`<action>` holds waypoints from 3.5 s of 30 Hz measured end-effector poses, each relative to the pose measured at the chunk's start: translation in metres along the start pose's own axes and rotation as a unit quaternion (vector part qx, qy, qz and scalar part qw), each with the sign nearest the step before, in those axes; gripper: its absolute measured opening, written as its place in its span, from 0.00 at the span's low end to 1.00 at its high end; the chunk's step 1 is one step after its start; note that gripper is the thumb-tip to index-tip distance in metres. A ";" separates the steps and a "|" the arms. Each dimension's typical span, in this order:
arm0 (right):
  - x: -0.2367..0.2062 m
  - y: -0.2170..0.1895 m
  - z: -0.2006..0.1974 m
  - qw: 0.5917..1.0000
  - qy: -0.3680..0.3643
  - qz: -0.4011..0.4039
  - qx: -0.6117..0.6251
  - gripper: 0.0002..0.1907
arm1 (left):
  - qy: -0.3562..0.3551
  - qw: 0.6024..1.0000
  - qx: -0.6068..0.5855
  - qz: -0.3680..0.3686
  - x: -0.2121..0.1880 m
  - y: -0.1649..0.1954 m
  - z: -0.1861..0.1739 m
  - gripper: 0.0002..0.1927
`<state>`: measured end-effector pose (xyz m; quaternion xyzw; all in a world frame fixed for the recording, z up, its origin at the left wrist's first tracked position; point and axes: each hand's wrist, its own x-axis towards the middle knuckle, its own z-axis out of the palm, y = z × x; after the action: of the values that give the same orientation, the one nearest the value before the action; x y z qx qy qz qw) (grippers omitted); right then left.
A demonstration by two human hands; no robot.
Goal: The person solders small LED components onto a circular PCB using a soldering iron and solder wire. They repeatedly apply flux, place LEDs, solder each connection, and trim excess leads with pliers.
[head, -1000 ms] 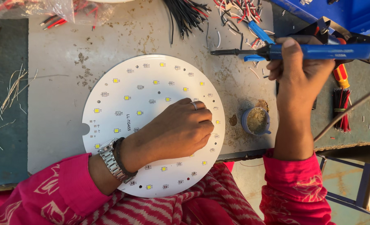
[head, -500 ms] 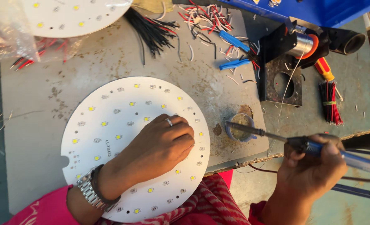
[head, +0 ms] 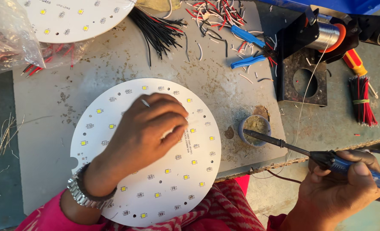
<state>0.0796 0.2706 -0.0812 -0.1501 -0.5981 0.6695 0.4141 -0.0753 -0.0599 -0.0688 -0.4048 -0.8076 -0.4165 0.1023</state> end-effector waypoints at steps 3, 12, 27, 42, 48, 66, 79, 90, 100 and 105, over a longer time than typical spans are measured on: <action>-0.004 0.000 -0.004 1.000 -0.002 0.001 -0.003 0.10 | -0.039 0.998 -0.038 0.026 -0.003 0.005 0.011 0.04; -0.015 -0.021 0.002 0.986 -0.085 -0.049 -0.136 0.13 | -0.092 0.990 -0.048 0.099 -0.011 0.009 0.045 0.05; -0.030 -0.032 0.023 0.978 -0.157 -0.034 -0.135 0.12 | -0.074 0.990 0.030 0.115 -0.012 0.013 0.052 0.05; -0.028 -0.038 0.024 0.955 -0.195 -0.057 -0.216 0.13 | -0.083 0.989 0.019 0.123 -0.010 0.013 0.050 0.03; -0.026 -0.043 0.031 0.958 -0.175 -0.061 -0.220 0.13 | -0.084 0.988 0.001 0.130 -0.010 0.010 0.049 0.03; -0.028 -0.049 0.039 0.916 -0.274 -0.095 -0.276 0.15 | -0.108 0.985 0.009 0.131 -0.009 0.011 0.047 0.02; -0.020 -0.069 0.058 0.862 -0.334 -0.109 -0.365 0.15 | -0.095 0.985 0.013 0.143 -0.010 0.011 0.046 0.03; -0.022 -0.068 0.046 0.876 -0.305 -0.104 -0.359 0.14 | -0.104 0.985 0.010 0.137 -0.011 0.010 0.047 0.05; -0.024 -0.064 0.052 0.867 -0.305 -0.108 -0.380 0.12 | -0.106 0.984 0.009 0.140 -0.010 0.011 0.045 0.02; -0.025 -0.061 0.052 0.881 -0.289 -0.084 -0.364 0.14 | -0.099 0.985 0.006 0.140 -0.010 0.010 0.046 0.02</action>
<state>0.0816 0.2140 -0.0193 -0.0396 -0.9032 0.3807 0.1941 -0.0535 -0.0274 -0.0969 -0.5522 -0.7518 -0.3510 0.0816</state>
